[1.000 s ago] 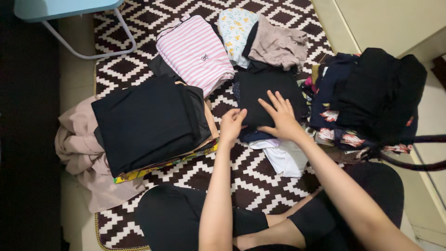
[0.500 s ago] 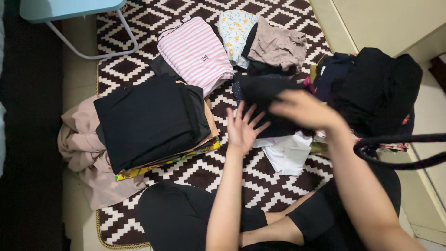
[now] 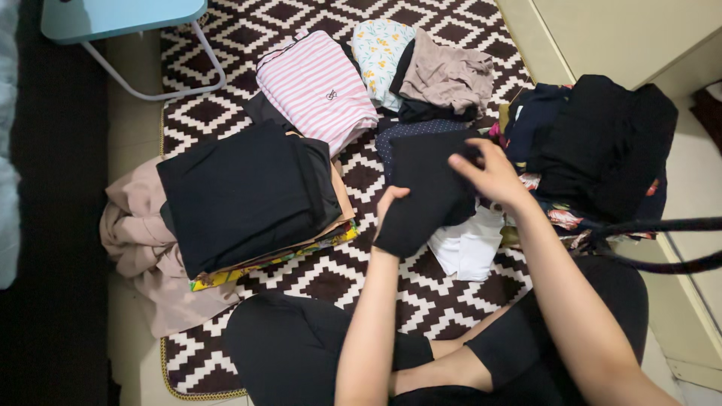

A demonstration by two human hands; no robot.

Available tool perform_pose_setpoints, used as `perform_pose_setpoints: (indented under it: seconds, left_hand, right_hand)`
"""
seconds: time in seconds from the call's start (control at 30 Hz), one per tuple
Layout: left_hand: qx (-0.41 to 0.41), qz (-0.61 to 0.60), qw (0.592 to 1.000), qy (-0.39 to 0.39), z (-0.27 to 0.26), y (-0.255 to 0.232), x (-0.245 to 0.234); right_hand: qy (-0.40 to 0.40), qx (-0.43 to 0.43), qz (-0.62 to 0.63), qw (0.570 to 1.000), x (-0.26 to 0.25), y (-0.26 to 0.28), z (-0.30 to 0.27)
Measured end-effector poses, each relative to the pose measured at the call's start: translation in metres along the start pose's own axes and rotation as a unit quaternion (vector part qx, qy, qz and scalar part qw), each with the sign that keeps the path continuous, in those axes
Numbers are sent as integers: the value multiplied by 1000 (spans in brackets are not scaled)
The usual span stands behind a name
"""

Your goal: The person folds and stacks clothes while sitting on a rug, then places a stack of folded items into a wardrobe shelf.

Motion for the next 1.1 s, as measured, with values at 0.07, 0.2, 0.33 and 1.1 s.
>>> perform_pose_setpoints:
  seconds: [0.07,0.2,0.33,1.1]
  left_hand:
    - [7,-2,1000,-7,5,9,-4]
    - [78,54,995,38,5,5,-11]
    - [-17,91,993,77,-3,-14,5]
    - [274,888,368,-15,-67,-51,239]
  right_hand:
    - [9,308,277,910,10,-24,-1]
    - [91,300,604,733,5,-38,-24]
    - [101,175,659,725,-13,-5,-29]
    - [13,-191,-149,970,-61,172,-16]
Point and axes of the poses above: each hand's wrist, its own z-axis towards the middle knuckle, its own x-axis out of the palm, y = z × x, the point moved 1 cm from there along z, towards the middle knuckle, and after that the axes turned 12 degrees about y, right-handed, at the moved point
